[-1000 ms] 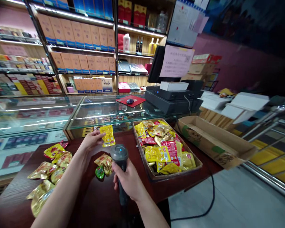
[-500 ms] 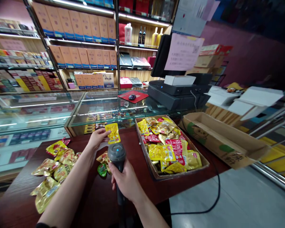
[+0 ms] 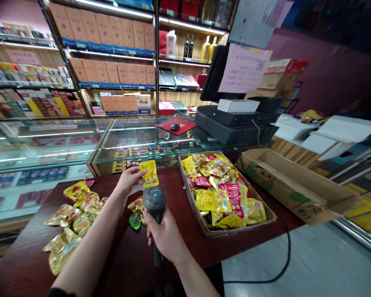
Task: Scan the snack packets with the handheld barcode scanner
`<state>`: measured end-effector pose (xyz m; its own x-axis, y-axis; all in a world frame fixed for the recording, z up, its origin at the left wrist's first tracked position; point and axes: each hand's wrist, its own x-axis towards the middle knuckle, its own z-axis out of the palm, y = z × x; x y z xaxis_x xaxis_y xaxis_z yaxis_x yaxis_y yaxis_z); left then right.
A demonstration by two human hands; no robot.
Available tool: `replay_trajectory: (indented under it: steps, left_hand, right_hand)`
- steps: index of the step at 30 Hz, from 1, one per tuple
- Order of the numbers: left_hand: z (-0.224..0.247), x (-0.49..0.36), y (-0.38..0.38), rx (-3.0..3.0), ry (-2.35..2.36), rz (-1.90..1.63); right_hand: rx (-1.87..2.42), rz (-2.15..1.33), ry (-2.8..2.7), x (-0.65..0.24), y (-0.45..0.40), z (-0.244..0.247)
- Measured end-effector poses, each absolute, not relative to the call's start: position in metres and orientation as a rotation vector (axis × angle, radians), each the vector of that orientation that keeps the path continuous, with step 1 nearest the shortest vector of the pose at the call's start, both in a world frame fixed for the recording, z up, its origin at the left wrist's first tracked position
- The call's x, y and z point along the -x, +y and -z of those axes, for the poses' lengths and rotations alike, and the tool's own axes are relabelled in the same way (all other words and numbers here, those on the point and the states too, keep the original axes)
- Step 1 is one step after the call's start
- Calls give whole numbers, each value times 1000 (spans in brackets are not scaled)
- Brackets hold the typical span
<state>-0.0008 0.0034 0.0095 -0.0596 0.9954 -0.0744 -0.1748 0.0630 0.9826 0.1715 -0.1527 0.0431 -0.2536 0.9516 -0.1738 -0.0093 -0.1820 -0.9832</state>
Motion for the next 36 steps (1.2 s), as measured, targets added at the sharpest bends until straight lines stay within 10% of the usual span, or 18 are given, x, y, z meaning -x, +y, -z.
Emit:
replay_trajectory:
  steps: [36]
  left_hand:
    - [-19, -10, -9, -960, 1119, -1222]
  right_hand:
    - [1130, -1525, -1096, -192, -146, -61]
